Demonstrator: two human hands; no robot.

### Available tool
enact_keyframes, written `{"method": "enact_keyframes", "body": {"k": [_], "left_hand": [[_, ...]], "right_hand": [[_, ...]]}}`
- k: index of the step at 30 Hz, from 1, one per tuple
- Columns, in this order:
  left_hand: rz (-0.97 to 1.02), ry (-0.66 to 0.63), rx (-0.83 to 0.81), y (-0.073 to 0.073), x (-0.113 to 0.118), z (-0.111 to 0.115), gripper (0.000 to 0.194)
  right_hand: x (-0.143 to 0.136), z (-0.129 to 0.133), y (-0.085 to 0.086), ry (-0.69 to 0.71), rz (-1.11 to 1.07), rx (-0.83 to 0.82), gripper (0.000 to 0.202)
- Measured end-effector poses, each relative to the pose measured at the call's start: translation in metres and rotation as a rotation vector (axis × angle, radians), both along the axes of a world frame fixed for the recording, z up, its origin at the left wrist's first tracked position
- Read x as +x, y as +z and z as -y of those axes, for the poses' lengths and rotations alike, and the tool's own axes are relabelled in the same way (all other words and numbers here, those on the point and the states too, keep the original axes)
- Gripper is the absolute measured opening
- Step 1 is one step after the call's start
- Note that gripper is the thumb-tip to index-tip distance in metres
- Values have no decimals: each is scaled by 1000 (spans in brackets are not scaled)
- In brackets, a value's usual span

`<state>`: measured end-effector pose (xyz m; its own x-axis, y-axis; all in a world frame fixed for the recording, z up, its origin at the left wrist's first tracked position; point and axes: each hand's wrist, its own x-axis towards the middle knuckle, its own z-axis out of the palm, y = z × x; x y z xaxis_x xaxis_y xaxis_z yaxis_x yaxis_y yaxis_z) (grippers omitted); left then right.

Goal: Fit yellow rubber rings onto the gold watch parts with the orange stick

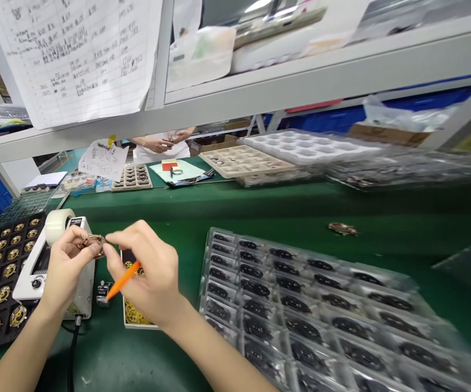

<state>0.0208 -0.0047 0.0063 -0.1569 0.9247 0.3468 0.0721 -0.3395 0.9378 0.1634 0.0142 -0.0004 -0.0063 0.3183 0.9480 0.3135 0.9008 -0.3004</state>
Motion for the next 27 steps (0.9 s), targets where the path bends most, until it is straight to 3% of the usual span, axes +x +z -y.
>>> {"method": "enact_keyframes", "body": {"k": [2, 5, 10, 15, 20, 27], "left_hand": [[87, -37, -26, -1, 2, 2, 18], [119, -49, -44, 2, 5, 8, 18], [76, -35, 15, 3, 11, 17, 20], [32, -9, 70, -6, 13, 19, 7], [-236, 57, 175, -11, 9, 20, 25], [-286, 115, 254, -10, 11, 21, 24]], "right_hand": [[-2, 1, -2, -140, 43, 150, 16], [-4, -3, -5, -246, 108, 184, 13], [-7, -9, -7, -166, 108, 205, 12], [-8, -10, -12, -235, 159, 310, 15], [-5, -13, -13, -231, 187, 360, 13], [-5, -14, -12, -223, 223, 400, 9]]}}
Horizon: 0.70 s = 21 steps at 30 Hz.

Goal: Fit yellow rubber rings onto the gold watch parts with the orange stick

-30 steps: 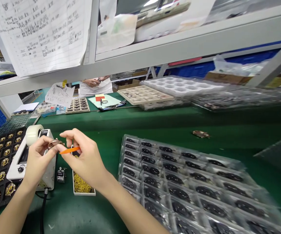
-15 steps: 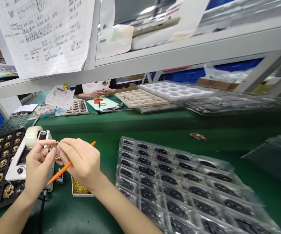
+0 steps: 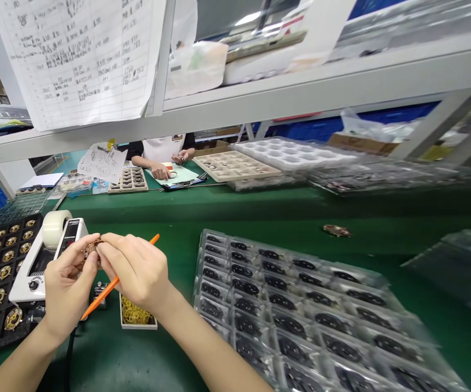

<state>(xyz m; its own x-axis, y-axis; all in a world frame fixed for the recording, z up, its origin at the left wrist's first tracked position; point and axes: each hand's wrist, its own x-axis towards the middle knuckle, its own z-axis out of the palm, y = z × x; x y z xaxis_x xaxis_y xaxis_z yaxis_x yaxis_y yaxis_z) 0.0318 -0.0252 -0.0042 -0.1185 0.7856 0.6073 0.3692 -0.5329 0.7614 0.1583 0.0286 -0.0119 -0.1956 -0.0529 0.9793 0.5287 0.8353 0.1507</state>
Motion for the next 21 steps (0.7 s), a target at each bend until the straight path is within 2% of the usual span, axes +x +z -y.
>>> {"method": "enact_keyframes", "body": {"k": [8, 13, 15, 17, 18, 21], "left_hand": [[-46, 47, 84, -4, 2, 0, 26], [24, 21, -22, -2, 2, -1, 24], [106, -26, -111, 2, 0, -3, 18], [214, -92, -205, 8, -4, -6, 7], [262, -128, -251, 11, -6, -8, 6], [334, -234, -353, 16, -12, -12, 13]], "right_hand": [[-3, 3, -2, -10, -42, -30, 13], [-4, 4, -1, 13, -59, -71, 17], [0, 5, 3, 100, -51, -161, 16], [7, 6, 9, 214, -83, -330, 10], [11, 6, 12, 262, -96, -435, 6], [22, 6, 19, 353, -22, -726, 12]]}}
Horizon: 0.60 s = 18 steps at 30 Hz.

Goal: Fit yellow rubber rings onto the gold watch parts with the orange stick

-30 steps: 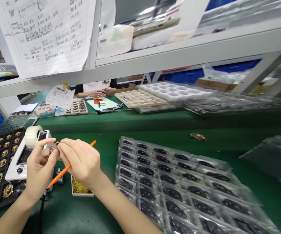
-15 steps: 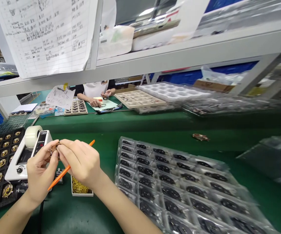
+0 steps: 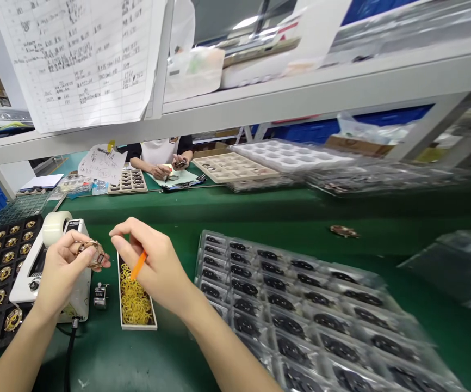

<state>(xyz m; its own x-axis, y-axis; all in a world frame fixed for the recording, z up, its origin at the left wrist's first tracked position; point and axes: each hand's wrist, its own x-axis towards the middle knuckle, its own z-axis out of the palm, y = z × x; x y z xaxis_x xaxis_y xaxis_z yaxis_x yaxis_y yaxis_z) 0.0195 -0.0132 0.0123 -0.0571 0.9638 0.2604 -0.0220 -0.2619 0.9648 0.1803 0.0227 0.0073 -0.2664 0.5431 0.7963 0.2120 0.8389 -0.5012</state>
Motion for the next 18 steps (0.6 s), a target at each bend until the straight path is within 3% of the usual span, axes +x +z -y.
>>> {"method": "enact_keyframes", "body": {"k": [6, 11, 18], "left_hand": [[-7, -119, -48, 2, -5, -3, 12], [-47, -117, -25, 5, -3, -1, 13], [-83, -38, 10, 4, -4, -6, 13]], "right_hand": [[4, -3, 1, 293, 183, -138, 14], [-3, 1, -2, 269, 219, -198, 23], [-13, -4, -7, 223, 87, -378, 34]]}}
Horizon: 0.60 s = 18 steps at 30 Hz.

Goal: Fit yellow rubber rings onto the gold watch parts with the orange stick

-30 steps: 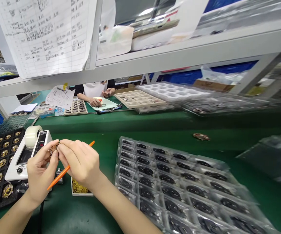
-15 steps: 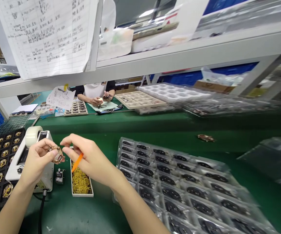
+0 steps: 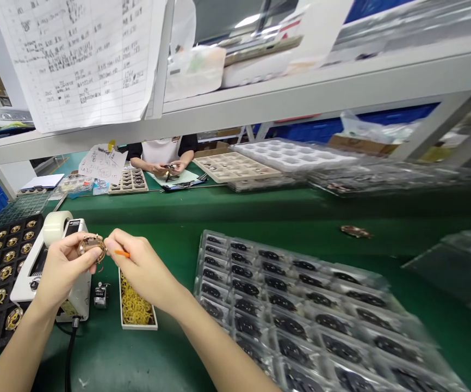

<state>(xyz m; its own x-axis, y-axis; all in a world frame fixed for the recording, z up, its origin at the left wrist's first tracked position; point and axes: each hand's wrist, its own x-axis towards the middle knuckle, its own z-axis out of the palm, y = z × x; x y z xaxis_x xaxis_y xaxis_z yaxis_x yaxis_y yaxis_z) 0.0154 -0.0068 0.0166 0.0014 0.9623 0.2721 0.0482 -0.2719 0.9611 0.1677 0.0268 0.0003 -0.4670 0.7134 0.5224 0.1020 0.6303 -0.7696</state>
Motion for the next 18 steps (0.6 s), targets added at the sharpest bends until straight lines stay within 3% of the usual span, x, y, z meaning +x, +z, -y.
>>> {"method": "enact_keyframes", "body": {"k": [5, 12, 18], "left_hand": [[-72, 47, 77, -4, -4, -2, 20], [-117, -13, 49, -7, -7, -1, 27], [-128, -20, 28, -13, -3, -2, 31]], "right_hand": [[1, 0, 2, 42, 20, -47, 23], [2, 1, 1, 41, 4, -43, 21], [-3, -1, -3, -91, -11, 0, 20]]}}
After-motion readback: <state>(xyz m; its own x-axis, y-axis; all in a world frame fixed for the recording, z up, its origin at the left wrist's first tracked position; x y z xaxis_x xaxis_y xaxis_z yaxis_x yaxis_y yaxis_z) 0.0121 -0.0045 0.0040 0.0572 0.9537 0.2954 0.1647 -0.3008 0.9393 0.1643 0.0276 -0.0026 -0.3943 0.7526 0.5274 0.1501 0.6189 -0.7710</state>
